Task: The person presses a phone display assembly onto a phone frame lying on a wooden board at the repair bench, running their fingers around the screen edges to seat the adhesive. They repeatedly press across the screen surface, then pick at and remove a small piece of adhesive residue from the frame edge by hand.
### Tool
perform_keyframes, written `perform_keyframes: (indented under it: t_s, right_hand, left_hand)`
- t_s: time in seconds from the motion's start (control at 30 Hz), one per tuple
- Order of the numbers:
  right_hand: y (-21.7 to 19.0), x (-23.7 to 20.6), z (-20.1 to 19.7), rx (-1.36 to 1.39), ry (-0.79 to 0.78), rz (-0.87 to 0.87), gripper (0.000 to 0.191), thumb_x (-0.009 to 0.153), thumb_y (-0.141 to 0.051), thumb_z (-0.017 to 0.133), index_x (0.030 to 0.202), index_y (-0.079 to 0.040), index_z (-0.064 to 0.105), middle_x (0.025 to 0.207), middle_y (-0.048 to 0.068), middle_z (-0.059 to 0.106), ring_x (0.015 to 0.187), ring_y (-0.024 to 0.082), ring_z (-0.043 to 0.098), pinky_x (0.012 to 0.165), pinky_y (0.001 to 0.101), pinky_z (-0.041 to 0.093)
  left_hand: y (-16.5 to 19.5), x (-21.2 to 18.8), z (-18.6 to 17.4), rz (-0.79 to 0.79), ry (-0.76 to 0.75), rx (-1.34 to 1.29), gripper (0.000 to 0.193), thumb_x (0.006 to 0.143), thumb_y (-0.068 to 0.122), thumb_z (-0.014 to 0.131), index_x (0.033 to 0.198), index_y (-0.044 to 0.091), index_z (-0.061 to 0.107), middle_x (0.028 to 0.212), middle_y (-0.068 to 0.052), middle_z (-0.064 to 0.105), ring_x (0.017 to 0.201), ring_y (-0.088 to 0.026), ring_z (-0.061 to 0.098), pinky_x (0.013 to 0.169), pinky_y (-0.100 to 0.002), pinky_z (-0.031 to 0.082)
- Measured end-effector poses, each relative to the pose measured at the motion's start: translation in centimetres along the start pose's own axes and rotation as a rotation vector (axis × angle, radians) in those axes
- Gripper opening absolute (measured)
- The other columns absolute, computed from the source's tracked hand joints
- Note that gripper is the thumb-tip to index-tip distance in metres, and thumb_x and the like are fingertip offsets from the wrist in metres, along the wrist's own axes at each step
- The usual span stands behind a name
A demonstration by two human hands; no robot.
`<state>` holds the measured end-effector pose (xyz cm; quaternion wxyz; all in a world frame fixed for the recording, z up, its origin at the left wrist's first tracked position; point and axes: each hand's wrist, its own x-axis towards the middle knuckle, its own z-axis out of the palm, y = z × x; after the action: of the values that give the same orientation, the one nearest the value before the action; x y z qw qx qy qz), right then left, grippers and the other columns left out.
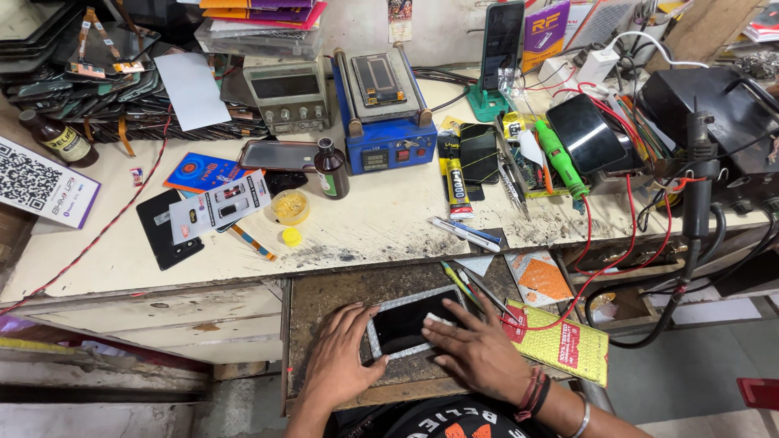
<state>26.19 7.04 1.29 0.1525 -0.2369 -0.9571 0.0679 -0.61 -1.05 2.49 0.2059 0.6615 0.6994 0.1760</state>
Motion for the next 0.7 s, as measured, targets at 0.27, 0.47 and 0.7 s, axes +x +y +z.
perform_keyframes:
  t_s: [0.27,0.47,0.7]
  right_hand:
    - [-2.0,2.1,1.1,0.097,-0.113,-0.071,0.051,0.097,-0.039,0.063,0.142,-0.017,0.061,0.150,0.000,0.056,0.148,0.032,0.033,0.115,0.0703,0.008]
    - [-1.0,0.2,0.3,-0.047,0.001,0.033,0.051,0.095,-0.041,0.060,0.142,-0.020,0.060,0.148,-0.003,0.057,0.147,0.032,0.034,0.117,0.0677,0.007]
    - [-2.5,1.3,1.5,0.031,-0.058,-0.023,0.061,0.096,-0.048,0.061,0.146,-0.013,0.055,0.151,0.004,0.052,0.149,0.033,0.029,0.115,0.0677,0.004]
  left_hand:
    - [0.3,-0.2,-0.2,0.036,0.056,-0.053,0.088,0.068,0.030,0.086,0.147,0.015,0.049,0.144,-0.009,0.053,0.141,-0.027,0.042,0.116,-0.042,0.034]
    - [-0.2,0.1,0.2,-0.021,-0.019,0.010,0.093,0.071,0.035,0.086,0.151,0.017,0.043,0.155,-0.007,0.046,0.143,-0.025,0.038,0.120,-0.041,0.028]
    - [-0.4,-0.1,0.4,0.006,-0.002,-0.007,0.090,0.072,0.035,0.085,0.150,0.016,0.043,0.152,-0.007,0.047,0.144,-0.025,0.038,0.120,-0.041,0.028]
